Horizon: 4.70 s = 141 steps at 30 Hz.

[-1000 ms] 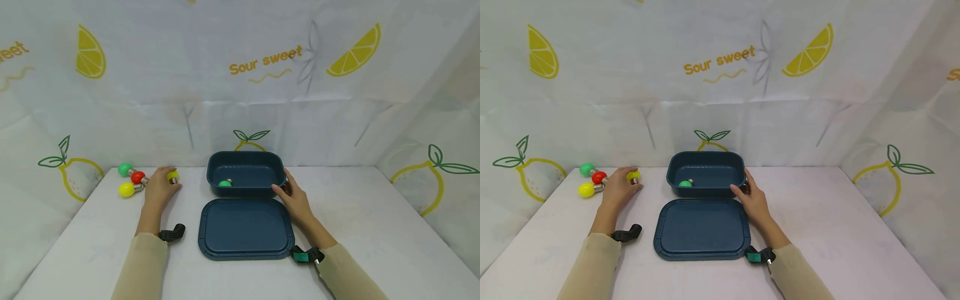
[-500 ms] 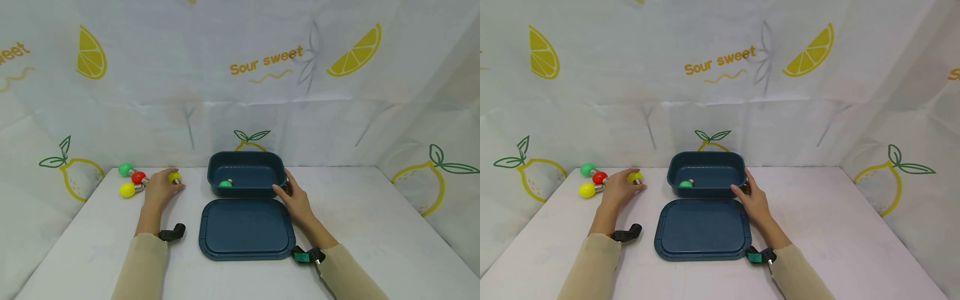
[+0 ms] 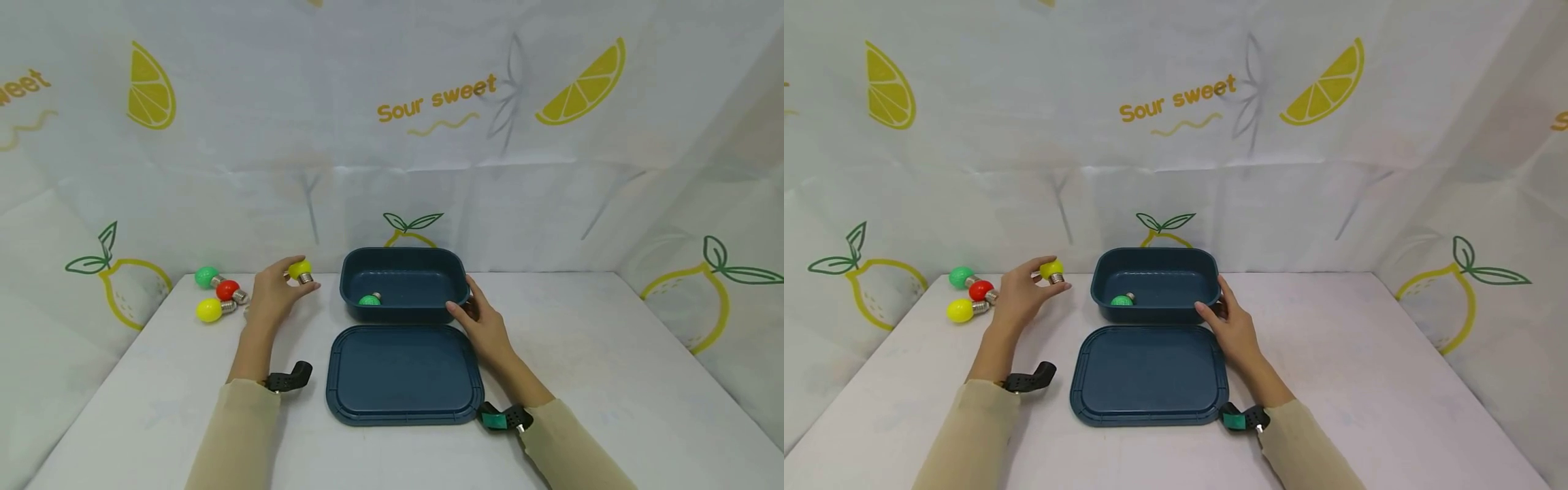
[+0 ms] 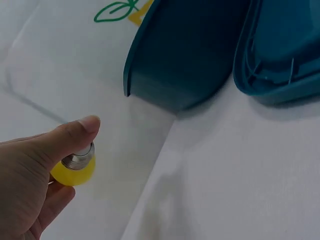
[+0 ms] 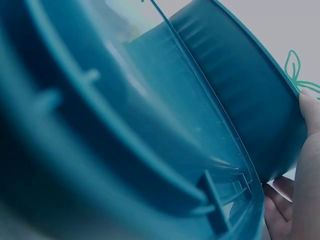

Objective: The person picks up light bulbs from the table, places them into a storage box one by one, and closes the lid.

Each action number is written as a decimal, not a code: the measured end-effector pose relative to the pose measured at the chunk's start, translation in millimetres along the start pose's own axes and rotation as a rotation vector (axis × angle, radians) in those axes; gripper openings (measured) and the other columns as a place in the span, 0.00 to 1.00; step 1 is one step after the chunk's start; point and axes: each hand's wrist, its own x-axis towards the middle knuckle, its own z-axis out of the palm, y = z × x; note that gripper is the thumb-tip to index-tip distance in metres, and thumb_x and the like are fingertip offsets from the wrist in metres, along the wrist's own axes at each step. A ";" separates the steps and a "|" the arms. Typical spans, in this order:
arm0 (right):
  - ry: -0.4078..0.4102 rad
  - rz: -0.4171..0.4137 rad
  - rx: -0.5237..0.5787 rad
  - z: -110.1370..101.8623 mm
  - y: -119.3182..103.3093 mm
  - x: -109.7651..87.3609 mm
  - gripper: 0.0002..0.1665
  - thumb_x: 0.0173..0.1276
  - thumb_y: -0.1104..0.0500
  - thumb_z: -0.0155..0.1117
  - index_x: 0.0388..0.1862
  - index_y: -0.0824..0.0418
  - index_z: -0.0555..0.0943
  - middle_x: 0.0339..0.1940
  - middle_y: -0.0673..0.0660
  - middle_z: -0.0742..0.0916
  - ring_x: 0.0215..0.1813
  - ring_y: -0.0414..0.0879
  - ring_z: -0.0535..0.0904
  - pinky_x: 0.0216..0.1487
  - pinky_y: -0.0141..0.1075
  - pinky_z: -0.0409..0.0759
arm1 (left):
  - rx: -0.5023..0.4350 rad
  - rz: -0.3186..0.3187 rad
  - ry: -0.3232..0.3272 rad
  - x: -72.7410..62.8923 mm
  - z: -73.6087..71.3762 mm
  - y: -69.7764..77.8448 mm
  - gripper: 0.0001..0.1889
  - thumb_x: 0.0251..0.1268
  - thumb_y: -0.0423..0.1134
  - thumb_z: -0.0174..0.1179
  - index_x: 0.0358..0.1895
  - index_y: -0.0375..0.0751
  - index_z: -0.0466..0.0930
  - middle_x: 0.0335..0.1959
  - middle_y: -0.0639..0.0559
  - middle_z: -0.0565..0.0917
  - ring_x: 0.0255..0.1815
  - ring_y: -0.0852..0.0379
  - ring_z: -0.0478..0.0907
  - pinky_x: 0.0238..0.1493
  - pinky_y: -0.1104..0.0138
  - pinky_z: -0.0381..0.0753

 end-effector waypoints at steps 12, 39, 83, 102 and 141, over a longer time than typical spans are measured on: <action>0.001 -0.003 0.001 0.1 -0.1 0.7 0.48 0.74 0.37 0.58 0.85 0.43 0.48 0.74 0.68 0.75 0.70 0.62 0.78 0.69 0.58 0.76 | -0.076 0.125 -0.035 -4.3 23.5 39.0 0.33 0.57 0.46 0.75 0.68 0.47 0.76 0.69 0.43 0.78 0.62 0.36 0.81 0.59 0.50 0.84; 0.004 -0.005 0.011 0.3 0.4 -0.1 0.47 0.75 0.39 0.58 0.85 0.45 0.48 0.74 0.68 0.74 0.70 0.62 0.78 0.69 0.58 0.76 | -0.116 0.061 -0.151 -8.9 61.6 43.9 0.32 0.60 0.52 0.72 0.67 0.50 0.75 0.69 0.44 0.78 0.66 0.45 0.77 0.66 0.50 0.79; -0.011 -0.006 0.018 1.5 1.4 0.4 0.47 0.76 0.40 0.58 0.85 0.44 0.48 0.75 0.68 0.73 0.70 0.62 0.77 0.69 0.57 0.76 | -0.168 0.096 -0.138 -6.5 62.6 34.6 0.31 0.57 0.49 0.75 0.64 0.43 0.79 0.72 0.41 0.73 0.69 0.38 0.75 0.67 0.49 0.78; -0.018 -0.010 0.029 0.2 1.0 1.3 0.47 0.75 0.37 0.57 0.84 0.41 0.47 0.75 0.68 0.73 0.71 0.62 0.76 0.69 0.57 0.76 | 0.014 0.174 -0.104 -14.5 27.1 38.5 0.29 0.66 0.55 0.66 0.66 0.47 0.77 0.68 0.45 0.78 0.63 0.43 0.80 0.62 0.48 0.82; -0.005 -0.031 0.030 0.3 2.6 1.0 0.47 0.75 0.40 0.59 0.84 0.43 0.48 0.74 0.67 0.75 0.69 0.62 0.78 0.68 0.58 0.77 | 0.193 -0.200 -0.218 -32.4 -43.3 -41.8 0.28 0.73 0.49 0.56 0.69 0.35 0.72 0.67 0.29 0.75 0.63 0.32 0.74 0.63 0.39 0.76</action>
